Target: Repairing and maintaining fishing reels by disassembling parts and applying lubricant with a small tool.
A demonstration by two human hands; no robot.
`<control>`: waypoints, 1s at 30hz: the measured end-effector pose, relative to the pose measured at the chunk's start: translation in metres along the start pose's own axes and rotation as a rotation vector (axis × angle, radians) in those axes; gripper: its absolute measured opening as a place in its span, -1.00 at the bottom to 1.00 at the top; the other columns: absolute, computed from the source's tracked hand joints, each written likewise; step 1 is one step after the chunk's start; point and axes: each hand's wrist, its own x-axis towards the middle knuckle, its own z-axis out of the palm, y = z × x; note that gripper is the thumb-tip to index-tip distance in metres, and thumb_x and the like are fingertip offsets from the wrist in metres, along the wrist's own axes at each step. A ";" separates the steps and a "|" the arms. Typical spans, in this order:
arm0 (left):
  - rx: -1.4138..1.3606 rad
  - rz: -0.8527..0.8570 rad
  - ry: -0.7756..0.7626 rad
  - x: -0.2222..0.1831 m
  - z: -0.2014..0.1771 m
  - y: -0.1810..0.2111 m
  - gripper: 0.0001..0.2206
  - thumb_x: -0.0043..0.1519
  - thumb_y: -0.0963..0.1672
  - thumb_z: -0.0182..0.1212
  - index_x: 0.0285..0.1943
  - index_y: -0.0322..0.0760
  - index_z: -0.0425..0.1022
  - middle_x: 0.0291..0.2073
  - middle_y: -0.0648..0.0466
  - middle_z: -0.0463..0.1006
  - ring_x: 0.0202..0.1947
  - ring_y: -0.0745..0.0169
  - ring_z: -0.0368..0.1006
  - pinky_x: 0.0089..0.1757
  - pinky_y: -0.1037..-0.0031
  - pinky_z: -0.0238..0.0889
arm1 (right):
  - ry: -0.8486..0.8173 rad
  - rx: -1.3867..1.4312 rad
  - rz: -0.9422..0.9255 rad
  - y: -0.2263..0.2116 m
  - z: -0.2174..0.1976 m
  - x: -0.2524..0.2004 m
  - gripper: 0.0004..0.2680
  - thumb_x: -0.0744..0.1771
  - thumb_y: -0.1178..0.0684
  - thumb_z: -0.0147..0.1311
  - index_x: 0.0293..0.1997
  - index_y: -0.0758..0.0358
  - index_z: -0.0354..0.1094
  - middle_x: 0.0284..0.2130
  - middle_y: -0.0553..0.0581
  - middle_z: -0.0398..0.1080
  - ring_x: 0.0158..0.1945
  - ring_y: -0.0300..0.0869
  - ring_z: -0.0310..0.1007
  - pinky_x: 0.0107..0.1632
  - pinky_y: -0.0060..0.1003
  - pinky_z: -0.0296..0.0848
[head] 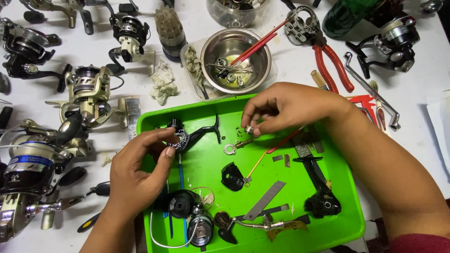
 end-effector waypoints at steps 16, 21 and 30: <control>0.015 0.114 -0.157 0.037 -0.001 0.043 -0.84 0.27 -0.16 0.21 -0.04 -0.31 0.61 -0.16 0.03 0.68 -0.18 0.25 0.60 -0.14 0.50 0.41 | 0.037 0.208 -0.157 0.001 -0.001 -0.001 -0.75 0.27 0.23 0.28 0.03 0.40 0.47 -0.19 0.15 0.60 -0.18 -0.29 0.57 -0.03 -0.47 0.56; 0.136 0.291 -0.105 0.060 0.025 0.056 -0.75 0.15 -0.10 0.46 -0.07 -0.28 0.62 -0.16 0.03 0.70 -0.17 0.11 0.60 -0.07 0.33 0.39 | 0.196 0.283 -0.209 -0.007 0.013 -0.003 -0.77 0.27 0.25 0.28 0.00 0.39 0.48 -0.24 0.13 0.59 -0.18 -0.33 0.55 -0.04 -0.49 0.55; 0.107 0.282 -0.071 0.069 0.044 0.064 -0.80 0.12 -0.12 0.50 -0.16 -0.26 0.62 -0.27 0.11 0.70 -0.26 0.17 0.60 -0.19 0.36 0.39 | 0.273 0.231 -0.227 -0.011 0.016 -0.010 -0.78 0.28 0.22 0.28 0.01 0.37 0.49 -0.27 0.10 0.56 -0.18 -0.33 0.53 -0.03 -0.52 0.53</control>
